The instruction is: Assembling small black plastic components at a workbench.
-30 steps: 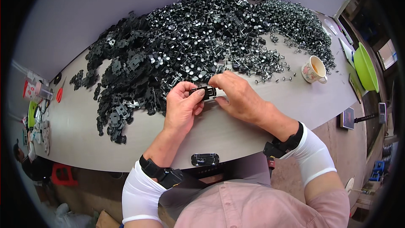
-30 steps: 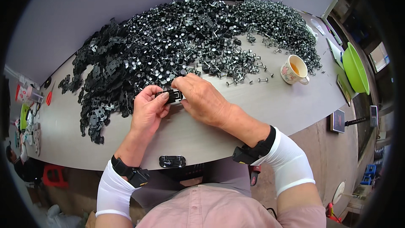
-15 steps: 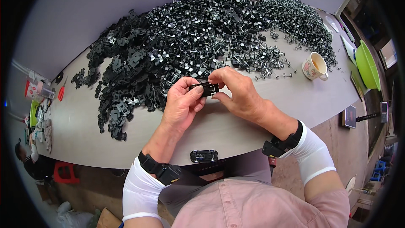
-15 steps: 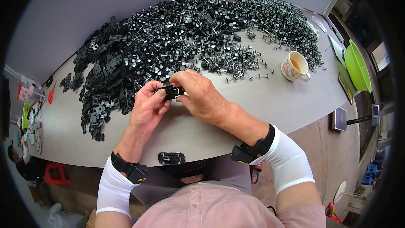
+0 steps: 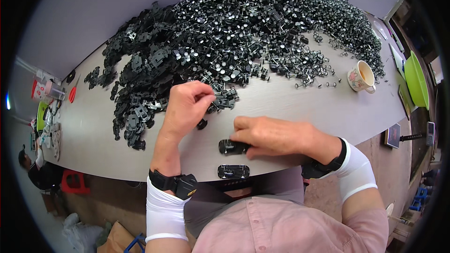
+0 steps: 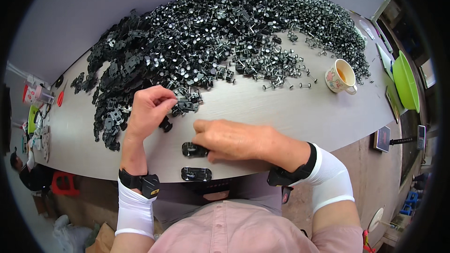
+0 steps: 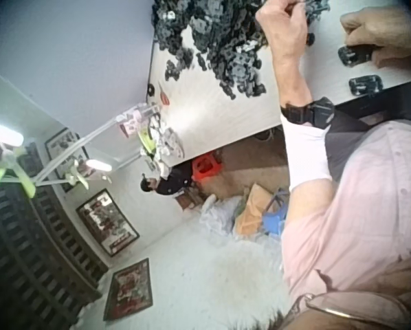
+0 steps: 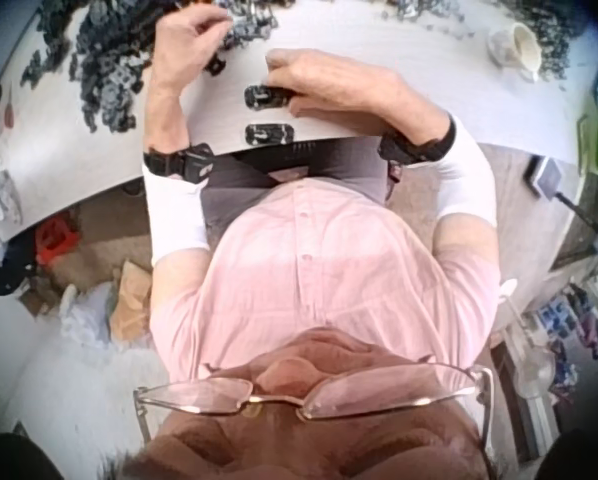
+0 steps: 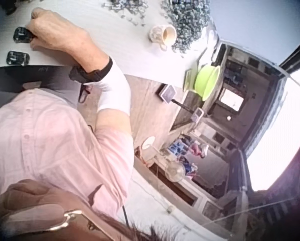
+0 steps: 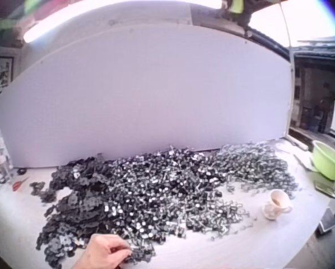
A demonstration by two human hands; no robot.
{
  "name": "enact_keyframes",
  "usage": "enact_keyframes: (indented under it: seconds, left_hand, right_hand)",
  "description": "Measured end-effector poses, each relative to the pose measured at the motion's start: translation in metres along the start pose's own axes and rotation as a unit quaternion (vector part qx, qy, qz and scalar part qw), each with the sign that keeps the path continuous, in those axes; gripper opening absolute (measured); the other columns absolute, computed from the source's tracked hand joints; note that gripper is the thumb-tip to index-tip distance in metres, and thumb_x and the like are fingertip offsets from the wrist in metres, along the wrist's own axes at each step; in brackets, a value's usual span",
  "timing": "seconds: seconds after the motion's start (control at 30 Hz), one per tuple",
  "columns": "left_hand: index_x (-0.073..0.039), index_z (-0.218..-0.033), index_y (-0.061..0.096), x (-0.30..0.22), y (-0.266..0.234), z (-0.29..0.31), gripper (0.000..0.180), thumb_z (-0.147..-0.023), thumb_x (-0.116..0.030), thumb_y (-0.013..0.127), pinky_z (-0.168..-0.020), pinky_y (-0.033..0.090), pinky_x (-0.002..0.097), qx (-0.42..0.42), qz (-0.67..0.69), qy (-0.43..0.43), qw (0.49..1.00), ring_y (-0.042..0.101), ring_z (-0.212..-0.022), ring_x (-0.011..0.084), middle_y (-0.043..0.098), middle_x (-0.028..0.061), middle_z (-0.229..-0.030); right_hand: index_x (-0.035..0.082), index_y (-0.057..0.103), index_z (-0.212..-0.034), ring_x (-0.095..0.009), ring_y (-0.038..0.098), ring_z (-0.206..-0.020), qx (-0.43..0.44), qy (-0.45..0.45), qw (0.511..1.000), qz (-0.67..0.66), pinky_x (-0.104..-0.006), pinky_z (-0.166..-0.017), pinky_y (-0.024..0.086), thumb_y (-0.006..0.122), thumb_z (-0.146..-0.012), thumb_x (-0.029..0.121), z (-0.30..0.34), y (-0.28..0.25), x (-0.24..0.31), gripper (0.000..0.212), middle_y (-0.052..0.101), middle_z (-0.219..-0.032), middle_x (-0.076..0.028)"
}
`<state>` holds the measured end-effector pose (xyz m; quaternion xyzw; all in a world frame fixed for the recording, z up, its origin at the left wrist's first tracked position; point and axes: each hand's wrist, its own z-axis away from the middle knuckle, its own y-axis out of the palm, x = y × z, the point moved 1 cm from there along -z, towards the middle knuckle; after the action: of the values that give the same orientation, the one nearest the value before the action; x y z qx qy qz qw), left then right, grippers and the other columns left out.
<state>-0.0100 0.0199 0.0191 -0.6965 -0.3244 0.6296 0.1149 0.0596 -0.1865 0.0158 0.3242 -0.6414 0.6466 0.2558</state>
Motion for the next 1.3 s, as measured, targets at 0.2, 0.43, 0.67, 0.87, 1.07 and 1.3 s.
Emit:
enact_keyframes:
  seconds: [0.2, 0.43, 0.67, 0.87, 1.07, 1.3]
  left_hand:
    - [-0.002, -0.089, 0.067, -0.011, -0.009, 0.009, 0.026, -0.064, 0.004, 0.069, -0.056, 0.042, 0.0312, 0.089, -0.209, 0.072, 0.971, 0.053, -0.063, 0.018, 0.051, 0.0062, -0.071]
    - [-0.004, -0.09, 0.064, -0.009, 0.003, 0.008, 0.027, -0.065, 0.004, 0.07, -0.068, 0.047, 0.0365, 0.078, -0.268, 0.098, 0.955, 0.058, -0.082, 0.0259, 0.055, 0.0083, -0.082]
    - [0.001, -0.097, 0.061, -0.011, 0.014, 0.002, 0.025, -0.075, 0.012, 0.061, -0.064, 0.048, 0.0212, 0.056, 0.272, -0.017, 0.96, 0.058, -0.074, 0.0083, 0.059, 0.0016, -0.087]
    - [0.003, -0.099, 0.061, -0.011, 0.036, 0.003, 0.018, -0.083, 0.01, 0.059, -0.06, 0.052, 0.0237, 0.148, 0.469, 0.015, 0.871, 0.061, -0.079, 0.0131, 0.052, 0.0064, -0.098]
    - [0.002, -0.095, 0.062, -0.009, 0.038, 0.004, 0.018, -0.082, 0.013, 0.057, -0.056, 0.049, 0.0215, 0.117, 0.474, 0.012, 0.872, 0.056, -0.072, 0.0106, 0.049, 0.0058, -0.099]
    - [0.001, -0.087, 0.061, -0.009, 0.046, 0.006, 0.014, -0.077, 0.011, 0.06, -0.054, 0.044, 0.0202, 0.003, 0.259, 0.127, 0.958, 0.055, -0.069, 0.0073, 0.051, 0.0031, -0.09]
  right_hand:
    - [-0.002, 0.058, -0.094, -0.037, 0.058, -0.084, 0.089, -0.039, 0.995, 0.011, -0.0448, -0.067, 0.049, 0.067, -0.072, 0.005, 0.003, 0.017, 0.022, 0.025, 0.051, -0.09, -0.018]
    - [0.006, 0.063, -0.108, -0.029, 0.058, -0.077, 0.086, -0.136, 0.985, -0.065, -0.0376, -0.06, 0.048, 0.069, -0.076, 0.006, 0.008, 0.016, 0.018, 0.032, 0.053, -0.09, -0.012]
    - [-0.002, 0.065, -0.093, -0.014, 0.062, -0.068, -0.341, 0.097, 0.914, -0.195, -0.0272, -0.061, 0.05, 0.066, -0.083, 0.005, 0.0, -0.029, -0.018, 0.012, 0.065, -0.081, -0.008]
    - [-0.001, 0.065, -0.099, -0.008, 0.061, -0.071, -0.288, 0.094, 0.798, -0.521, -0.0202, -0.053, 0.051, 0.063, -0.089, 0.008, 0.001, -0.019, -0.039, 0.013, 0.064, -0.081, -0.005]
    - [-0.002, 0.061, -0.103, -0.012, 0.064, -0.075, -0.245, 0.074, 0.743, -0.618, -0.0265, -0.061, 0.059, 0.065, -0.09, 0.015, 0.002, -0.02, -0.038, 0.022, 0.064, -0.089, -0.008]
    - [-0.001, 0.057, -0.112, -0.018, 0.068, -0.078, -0.225, 0.115, 0.699, -0.669, -0.0305, -0.066, 0.061, 0.06, -0.093, 0.019, -0.002, -0.018, -0.029, 0.028, 0.063, -0.09, -0.009]
